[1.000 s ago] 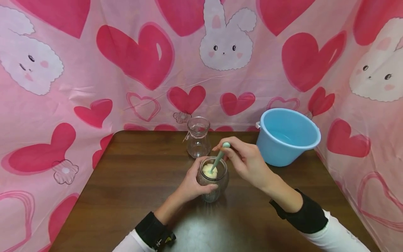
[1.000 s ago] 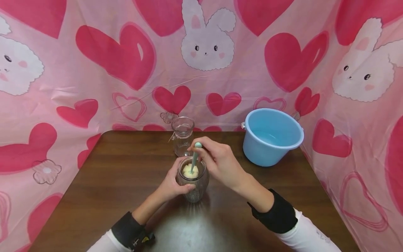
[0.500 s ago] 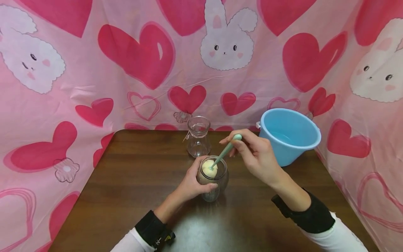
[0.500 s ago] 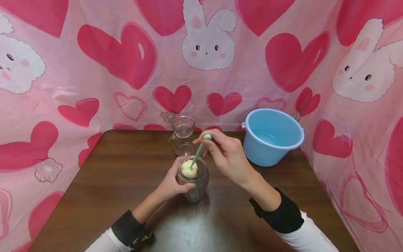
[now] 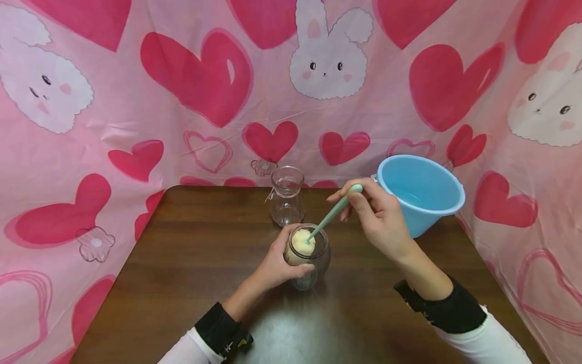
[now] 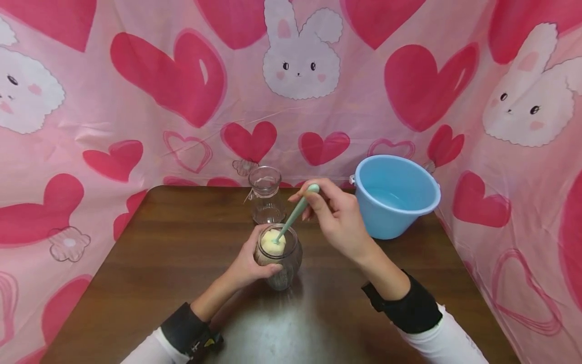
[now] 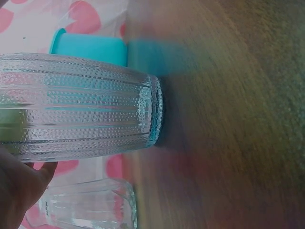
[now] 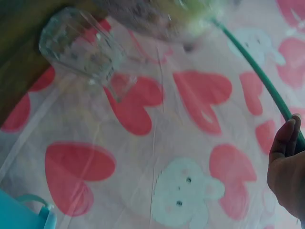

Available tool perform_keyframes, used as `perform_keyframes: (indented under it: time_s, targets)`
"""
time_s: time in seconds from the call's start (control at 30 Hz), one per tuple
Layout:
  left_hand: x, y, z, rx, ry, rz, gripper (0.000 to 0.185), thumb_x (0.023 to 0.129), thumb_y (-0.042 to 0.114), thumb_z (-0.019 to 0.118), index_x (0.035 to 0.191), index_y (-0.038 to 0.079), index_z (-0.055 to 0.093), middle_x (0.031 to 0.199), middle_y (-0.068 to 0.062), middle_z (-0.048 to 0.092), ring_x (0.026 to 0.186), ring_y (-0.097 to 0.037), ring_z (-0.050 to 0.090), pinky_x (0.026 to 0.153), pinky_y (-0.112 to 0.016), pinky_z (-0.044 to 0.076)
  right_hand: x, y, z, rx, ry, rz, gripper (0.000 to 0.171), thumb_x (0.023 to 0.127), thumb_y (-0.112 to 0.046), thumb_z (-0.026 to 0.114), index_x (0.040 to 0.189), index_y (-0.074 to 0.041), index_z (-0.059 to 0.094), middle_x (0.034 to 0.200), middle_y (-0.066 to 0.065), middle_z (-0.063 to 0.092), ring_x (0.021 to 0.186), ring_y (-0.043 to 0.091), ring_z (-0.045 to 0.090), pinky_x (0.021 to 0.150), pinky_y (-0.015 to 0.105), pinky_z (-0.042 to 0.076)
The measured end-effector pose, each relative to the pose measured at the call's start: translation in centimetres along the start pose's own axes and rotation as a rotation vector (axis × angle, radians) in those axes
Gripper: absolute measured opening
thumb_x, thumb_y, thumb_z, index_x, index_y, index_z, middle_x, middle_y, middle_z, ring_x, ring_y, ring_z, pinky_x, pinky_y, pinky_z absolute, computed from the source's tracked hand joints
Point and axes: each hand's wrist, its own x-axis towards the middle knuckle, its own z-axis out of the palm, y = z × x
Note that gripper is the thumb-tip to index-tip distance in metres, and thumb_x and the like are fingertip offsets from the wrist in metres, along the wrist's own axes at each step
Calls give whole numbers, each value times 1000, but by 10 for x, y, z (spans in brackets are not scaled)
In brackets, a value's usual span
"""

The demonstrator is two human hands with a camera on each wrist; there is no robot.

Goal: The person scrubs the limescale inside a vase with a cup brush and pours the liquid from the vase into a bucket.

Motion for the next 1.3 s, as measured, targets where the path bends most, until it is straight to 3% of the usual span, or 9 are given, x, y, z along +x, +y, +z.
perform_keyframes:
  time_s: [0.1, 0.3, 0.57, 0.83, 0.93, 1.17, 1.3]
  targets:
    - [1, -1, 0, -3, -2, 10, 83, 75, 17, 90, 145, 13, 46, 137, -9, 61, 118, -23, 60, 100, -33, 51, 0, 1, -6, 34, 46, 30, 13, 105, -5, 58, 110, 7, 61, 105, 11, 77, 69, 19, 65, 66, 27, 58]
    - [0, -3, -1, 16, -5, 26, 83, 74, 15, 90, 145, 13, 47, 138, -9, 62, 122, -22, 59, 103, -31, 48, -10, 11, -2, 72, 26, 107, 13, 107, -6, 54, 108, 6, 59, 105, 7, 77, 69, 22, 64, 67, 28, 58]
    - [0, -2, -2, 28, 8, 5, 84, 73, 17, 90, 145, 13, 46, 137, -7, 62, 120, -22, 60, 102, -33, 49, 1, 3, -14, 148, 92, 24, 13, 106, 1, 51, 105, 13, 58, 99, 14, 77, 67, 19, 66, 64, 27, 57]
    - [1, -4, -1, -2, -6, 19, 85, 74, 14, 90, 147, 13, 46, 138, -8, 62, 124, -22, 59, 104, -30, 48, -4, 12, -4, 99, 14, 164, 13, 108, -6, 52, 107, 5, 59, 102, 8, 76, 69, 23, 63, 64, 30, 56]
    - [1, -6, 0, -6, -3, 29, 85, 73, 11, 89, 146, 12, 46, 138, -8, 62, 124, -22, 59, 104, -30, 48, -6, 14, -7, 109, 31, 163, 16, 108, -8, 52, 106, 7, 59, 101, 10, 76, 68, 23, 62, 63, 31, 56]
    - [2, -6, -2, 1, -1, 38, 85, 74, 19, 91, 145, 14, 46, 139, -8, 62, 123, -22, 60, 103, -32, 49, 13, 2, -23, 268, 135, 83, 18, 108, -5, 51, 104, 11, 59, 98, 14, 76, 66, 20, 59, 63, 25, 54]
    - [2, -4, -1, 8, 7, 39, 85, 73, 16, 91, 145, 13, 47, 138, -8, 62, 123, -22, 60, 104, -32, 49, 11, 7, -18, 232, 92, 167, 17, 109, -7, 50, 104, 6, 60, 98, 11, 76, 67, 20, 58, 62, 26, 53]
